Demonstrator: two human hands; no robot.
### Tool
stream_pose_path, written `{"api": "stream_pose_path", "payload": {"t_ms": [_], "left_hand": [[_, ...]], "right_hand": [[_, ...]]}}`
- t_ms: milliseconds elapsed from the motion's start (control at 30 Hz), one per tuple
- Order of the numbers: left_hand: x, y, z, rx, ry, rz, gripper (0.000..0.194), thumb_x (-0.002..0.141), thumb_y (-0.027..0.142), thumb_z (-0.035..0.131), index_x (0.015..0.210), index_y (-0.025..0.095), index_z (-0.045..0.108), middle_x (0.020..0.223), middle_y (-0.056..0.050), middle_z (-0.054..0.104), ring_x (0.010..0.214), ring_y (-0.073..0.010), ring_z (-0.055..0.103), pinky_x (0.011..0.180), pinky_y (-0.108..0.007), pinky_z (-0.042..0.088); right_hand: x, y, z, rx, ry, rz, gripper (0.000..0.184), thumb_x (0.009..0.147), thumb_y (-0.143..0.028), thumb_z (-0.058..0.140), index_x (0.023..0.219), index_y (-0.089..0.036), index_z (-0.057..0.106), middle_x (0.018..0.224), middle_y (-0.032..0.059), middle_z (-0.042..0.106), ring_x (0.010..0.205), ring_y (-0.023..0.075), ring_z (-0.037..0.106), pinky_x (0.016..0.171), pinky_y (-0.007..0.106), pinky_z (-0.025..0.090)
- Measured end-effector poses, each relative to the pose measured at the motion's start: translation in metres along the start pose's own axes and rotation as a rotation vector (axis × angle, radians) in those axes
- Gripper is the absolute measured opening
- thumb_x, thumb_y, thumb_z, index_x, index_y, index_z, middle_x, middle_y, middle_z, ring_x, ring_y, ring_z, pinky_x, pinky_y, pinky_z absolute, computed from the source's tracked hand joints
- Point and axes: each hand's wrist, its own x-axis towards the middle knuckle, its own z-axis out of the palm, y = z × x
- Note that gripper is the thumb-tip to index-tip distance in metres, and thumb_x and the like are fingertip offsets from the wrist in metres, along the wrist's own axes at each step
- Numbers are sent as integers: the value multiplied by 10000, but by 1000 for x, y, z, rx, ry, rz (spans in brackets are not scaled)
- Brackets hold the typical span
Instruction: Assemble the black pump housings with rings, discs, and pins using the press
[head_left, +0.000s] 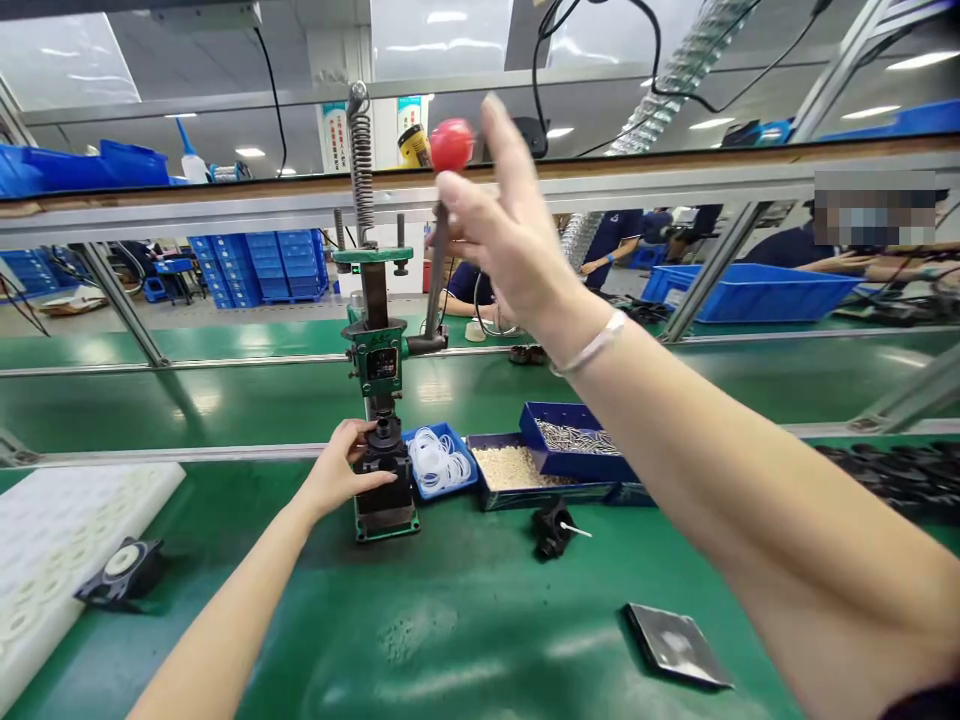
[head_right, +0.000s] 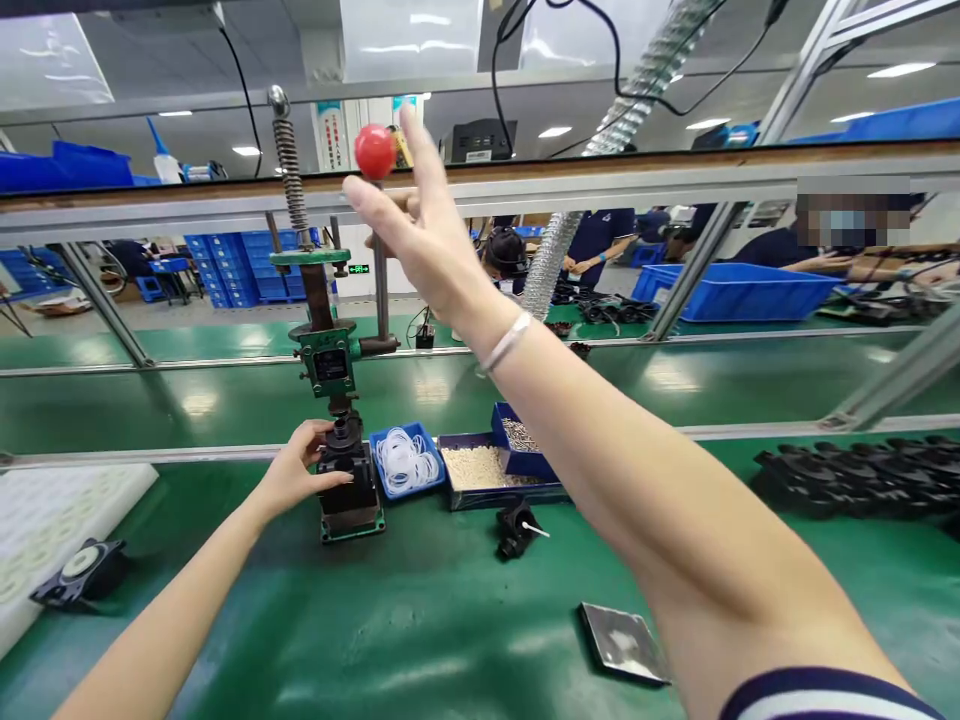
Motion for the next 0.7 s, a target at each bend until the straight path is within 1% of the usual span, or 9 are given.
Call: {"api": "stream_pose_path", "payload": {"t_ms": [67,100,133,200,267,300,367,467,700], "left_hand": [[5,-2,0,-21,-26,9,667,697,390,868,1249,261,516,1293,-69,529,1171,-235,608,1025,-436,530],[8,-2,-1,-31,-38,13,662,701,391,866,1245,252,515,1293,-75,530,1176,-239,609,1027,-442,529],[10,-3,-1,-42,-50,15,657,707,390,863,1243,244,512,1289,-79,531,1179,-244,609,1030,-450,529],[13,-5,-2,-57,-68,18,657,720,389,855,1249,233,499,1277,-85,536,1179,-248,607,1034,-465,525],[15,-7,-2,-53,-77,17,672,729,393,849,1269,229,483,1276,-92,537,1170,-247,604,1037,-475,520],[16,-8,-2,-47,-77,17,683,730,398,848,1279,228,478,1280,-96,534,1168,-248,602,1038,-479,518],[16,-10,-2,-40,-80,21,685,739,410,840,1289,224,476,1286,-103,533,1177,-255,598,1042,-483,512],[16,-11,-2,-40,-75,30,676,744,419,833,1286,217,481,1284,-101,539,1194,-263,595,1051,-480,504],[16,-5,-4,-58,-78,-3,666,741,408,836,1267,225,470,1251,-84,578,1146,-254,640,1030,-478,527]], "right_hand": [[-29,-24,-5,52,43,-78,470,1000,-538,491,1433,-380,394,1075,25,645,826,179,669,811,353,586],[-49,-33,-8,80,52,-96,323,1013,-543,449,1249,-355,564,908,22,630,736,185,645,787,375,586],[-71,-39,-10,107,43,-114,327,1011,-564,434,1015,-317,648,769,20,587,651,186,608,769,399,584],[-114,-40,-11,93,-79,-120,394,1023,-488,453,750,-262,625,640,15,541,579,173,559,788,438,565],[-151,-29,-4,29,-212,-135,359,1011,-326,490,677,-238,585,581,3,519,559,160,529,813,456,541],[-166,-22,2,-1,-227,-149,324,986,-253,499,672,-234,575,568,-3,509,561,159,518,827,464,530],[-188,-7,15,-25,-141,-183,272,932,-177,505,670,-230,557,562,-8,495,579,166,506,859,481,510],[-201,6,31,-19,26,-210,237,902,-161,493,682,-230,547,573,-7,492,607,175,512,908,495,486],[-190,1,28,-18,-3,-277,254,865,-128,521,641,-230,462,564,-27,462,590,154,498,865,445,526]]}}
